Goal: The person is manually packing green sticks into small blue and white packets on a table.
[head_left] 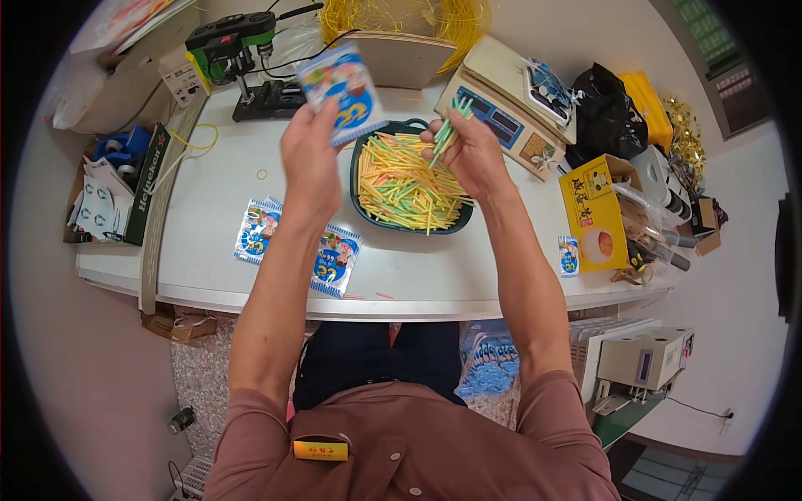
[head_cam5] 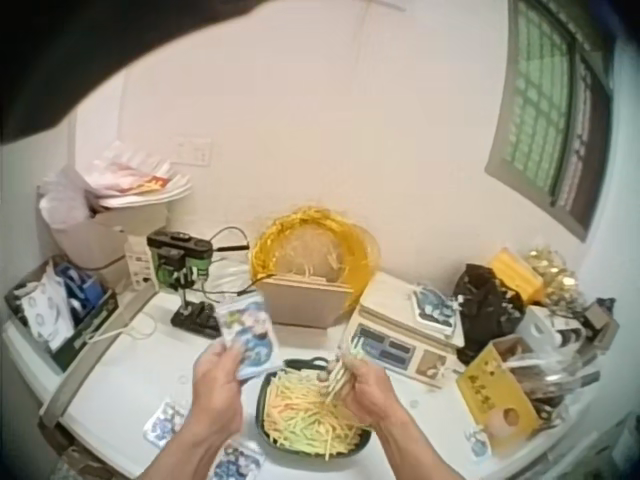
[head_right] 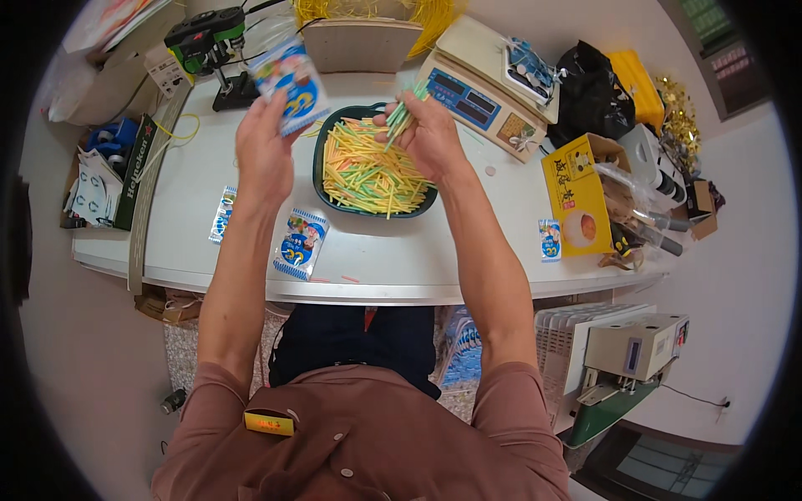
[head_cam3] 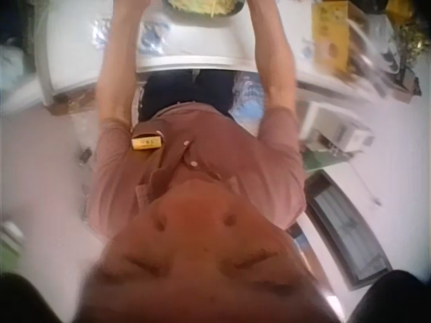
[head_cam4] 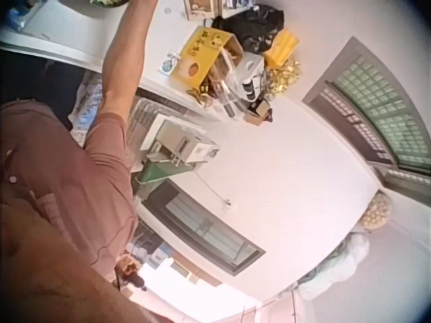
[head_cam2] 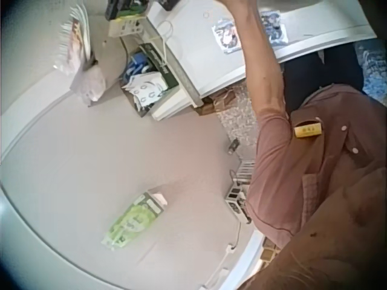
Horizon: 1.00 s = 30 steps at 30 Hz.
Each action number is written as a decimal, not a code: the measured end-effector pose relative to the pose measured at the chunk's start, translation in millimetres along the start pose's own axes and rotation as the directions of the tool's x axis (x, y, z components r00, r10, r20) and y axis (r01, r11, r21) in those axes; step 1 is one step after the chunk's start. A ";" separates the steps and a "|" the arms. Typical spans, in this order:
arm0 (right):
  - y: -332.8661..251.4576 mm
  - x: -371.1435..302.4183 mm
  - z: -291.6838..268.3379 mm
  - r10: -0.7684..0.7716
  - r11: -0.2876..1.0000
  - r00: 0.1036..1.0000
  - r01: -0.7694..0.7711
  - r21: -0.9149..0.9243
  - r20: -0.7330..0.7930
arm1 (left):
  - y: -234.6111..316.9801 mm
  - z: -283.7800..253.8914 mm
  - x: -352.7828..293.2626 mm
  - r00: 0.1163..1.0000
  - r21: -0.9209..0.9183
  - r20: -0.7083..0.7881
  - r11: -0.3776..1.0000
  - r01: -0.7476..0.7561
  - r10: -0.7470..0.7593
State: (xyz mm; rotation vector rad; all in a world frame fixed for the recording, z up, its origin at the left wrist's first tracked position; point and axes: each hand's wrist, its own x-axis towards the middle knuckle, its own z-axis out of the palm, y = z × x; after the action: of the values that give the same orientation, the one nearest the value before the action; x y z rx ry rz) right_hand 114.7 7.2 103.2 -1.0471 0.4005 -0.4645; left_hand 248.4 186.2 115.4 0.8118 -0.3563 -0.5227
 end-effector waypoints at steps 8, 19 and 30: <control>30.2 -48.9 26.6 0.287 0.885 0.915 -0.366 0.286 0.285 | -31.7 43.8 27.4 0.828 0.427 0.277 0.834 0.349 -0.488; 32.0 -111.0 12.7 0.026 0.997 1.000 -0.027 0.075 0.002 | -10.5 25.4 -16.8 0.963 0.193 0.082 0.952 0.237 -0.257; 113.7 -144.6 -64.6 -0.463 0.796 0.795 0.178 -0.579 -0.391 | -17.6 -40.8 -100.5 0.953 0.020 -0.140 0.961 0.275 -0.270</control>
State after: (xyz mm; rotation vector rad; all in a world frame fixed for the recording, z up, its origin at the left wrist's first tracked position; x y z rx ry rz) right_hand -20.0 86.7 -13.2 -1.5326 0.8648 -1.0145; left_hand 181.0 257.2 65.6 0.9362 -0.1285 -0.7155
